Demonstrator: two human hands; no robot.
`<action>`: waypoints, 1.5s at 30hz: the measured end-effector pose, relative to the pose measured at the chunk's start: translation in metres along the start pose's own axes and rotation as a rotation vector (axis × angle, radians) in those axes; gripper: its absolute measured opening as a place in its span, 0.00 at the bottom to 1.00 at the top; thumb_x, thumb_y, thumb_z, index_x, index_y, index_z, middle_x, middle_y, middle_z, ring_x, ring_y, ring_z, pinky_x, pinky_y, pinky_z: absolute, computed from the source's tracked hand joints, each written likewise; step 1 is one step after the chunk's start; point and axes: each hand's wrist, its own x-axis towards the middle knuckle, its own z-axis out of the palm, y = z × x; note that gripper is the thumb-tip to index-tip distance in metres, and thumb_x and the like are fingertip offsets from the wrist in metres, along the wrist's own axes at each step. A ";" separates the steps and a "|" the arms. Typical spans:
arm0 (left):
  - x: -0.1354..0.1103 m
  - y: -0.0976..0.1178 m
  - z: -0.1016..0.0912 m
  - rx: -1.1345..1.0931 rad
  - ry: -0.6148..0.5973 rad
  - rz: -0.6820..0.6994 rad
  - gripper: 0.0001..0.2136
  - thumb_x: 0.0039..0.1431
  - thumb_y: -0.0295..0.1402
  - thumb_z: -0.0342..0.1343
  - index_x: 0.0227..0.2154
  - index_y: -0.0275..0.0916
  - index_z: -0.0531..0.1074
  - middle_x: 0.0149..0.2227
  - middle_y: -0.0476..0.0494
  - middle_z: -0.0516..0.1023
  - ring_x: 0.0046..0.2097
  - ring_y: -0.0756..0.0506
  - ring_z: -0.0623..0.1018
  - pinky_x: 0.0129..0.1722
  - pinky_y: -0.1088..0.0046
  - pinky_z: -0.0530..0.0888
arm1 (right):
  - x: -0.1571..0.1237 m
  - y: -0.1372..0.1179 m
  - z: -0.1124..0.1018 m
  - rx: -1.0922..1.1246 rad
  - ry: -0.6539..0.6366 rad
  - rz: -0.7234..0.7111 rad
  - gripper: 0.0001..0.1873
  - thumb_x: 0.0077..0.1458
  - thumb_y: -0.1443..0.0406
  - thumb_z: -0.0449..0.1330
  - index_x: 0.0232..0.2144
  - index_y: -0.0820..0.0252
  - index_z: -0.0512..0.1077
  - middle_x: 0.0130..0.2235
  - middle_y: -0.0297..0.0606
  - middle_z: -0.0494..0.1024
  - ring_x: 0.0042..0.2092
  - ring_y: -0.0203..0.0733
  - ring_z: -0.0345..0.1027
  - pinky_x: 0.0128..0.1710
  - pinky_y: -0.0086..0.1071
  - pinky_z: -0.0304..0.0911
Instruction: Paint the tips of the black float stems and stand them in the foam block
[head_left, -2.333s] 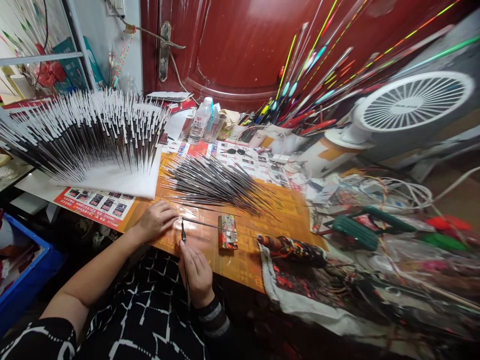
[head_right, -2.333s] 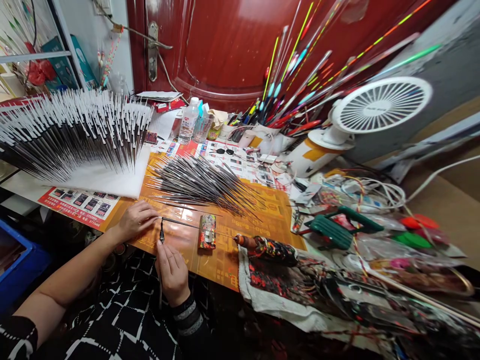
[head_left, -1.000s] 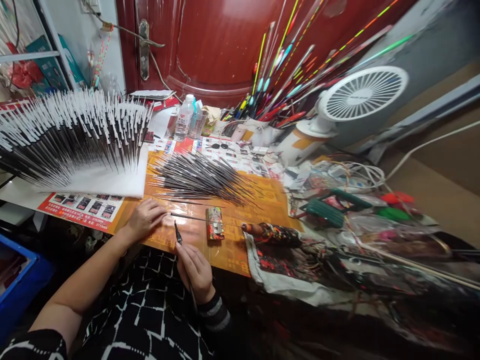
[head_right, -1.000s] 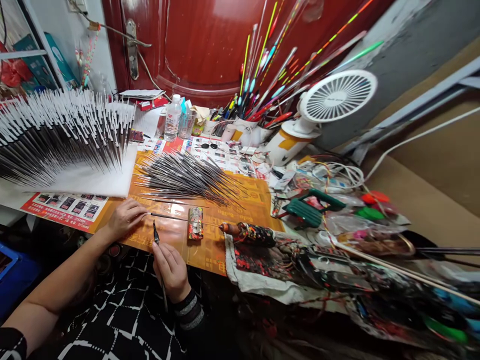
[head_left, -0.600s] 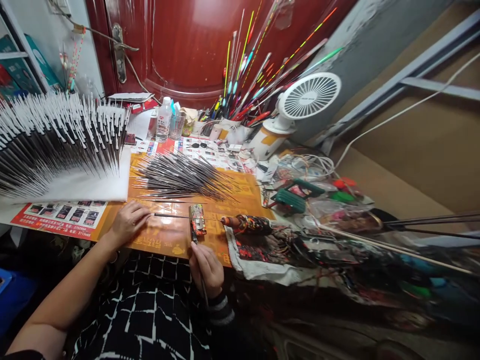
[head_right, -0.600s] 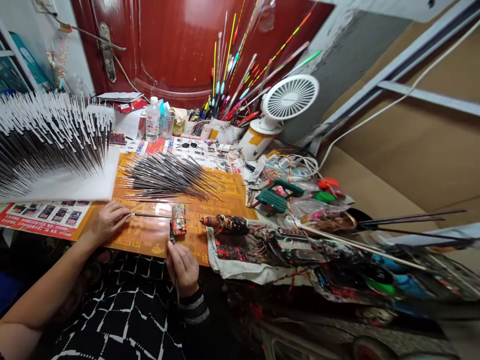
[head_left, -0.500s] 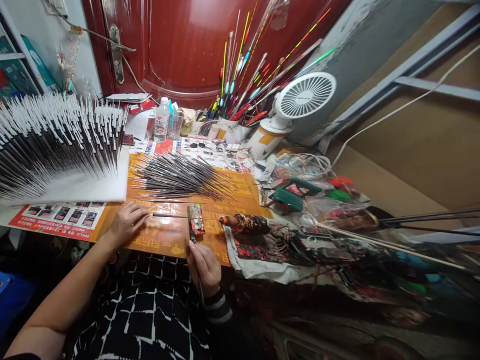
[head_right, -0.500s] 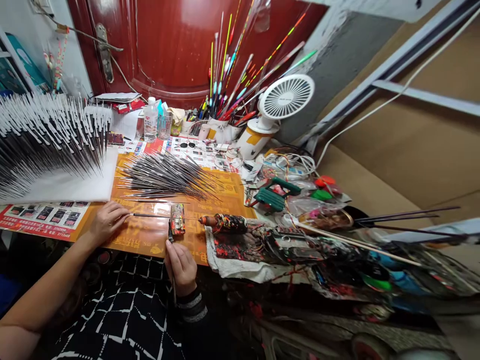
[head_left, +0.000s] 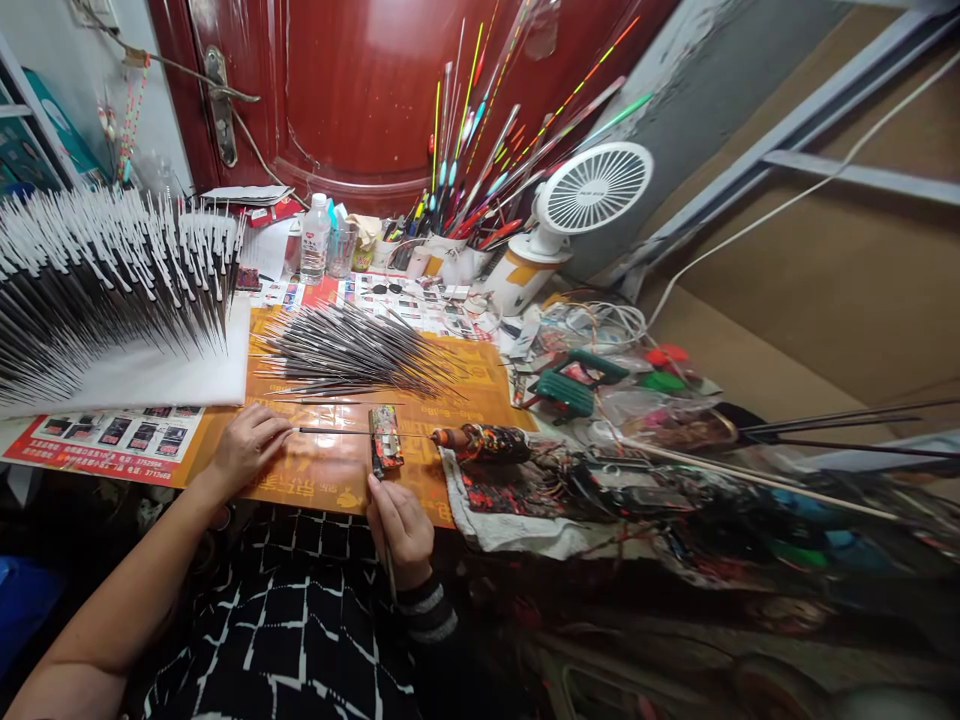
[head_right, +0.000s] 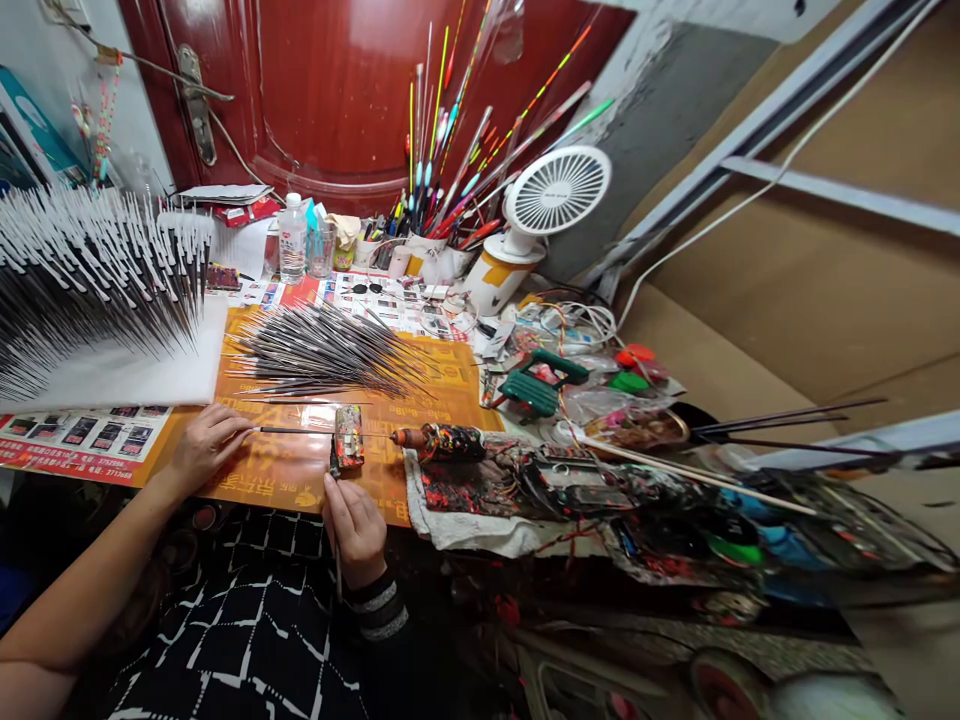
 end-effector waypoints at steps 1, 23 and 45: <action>0.000 0.000 0.000 0.001 -0.002 0.002 0.06 0.69 0.33 0.54 0.39 0.40 0.76 0.36 0.45 0.78 0.37 0.47 0.74 0.40 0.70 0.72 | -0.001 0.000 0.000 0.000 -0.007 0.006 0.34 0.61 0.76 0.59 0.67 0.60 0.60 0.44 0.45 0.81 0.44 0.44 0.76 0.45 0.37 0.76; 0.004 0.002 -0.003 0.005 0.017 0.003 0.07 0.70 0.32 0.54 0.38 0.40 0.76 0.35 0.45 0.78 0.37 0.47 0.74 0.38 0.70 0.72 | -0.003 -0.002 -0.001 -0.027 -0.012 0.067 0.32 0.63 0.74 0.57 0.68 0.61 0.59 0.46 0.47 0.81 0.47 0.44 0.77 0.47 0.38 0.76; 0.003 0.002 -0.003 0.032 0.018 0.013 0.06 0.69 0.32 0.54 0.38 0.40 0.75 0.35 0.46 0.78 0.36 0.47 0.74 0.37 0.71 0.72 | -0.004 -0.003 -0.002 -0.021 -0.046 0.062 0.31 0.63 0.74 0.57 0.67 0.57 0.61 0.45 0.46 0.80 0.45 0.44 0.77 0.46 0.39 0.76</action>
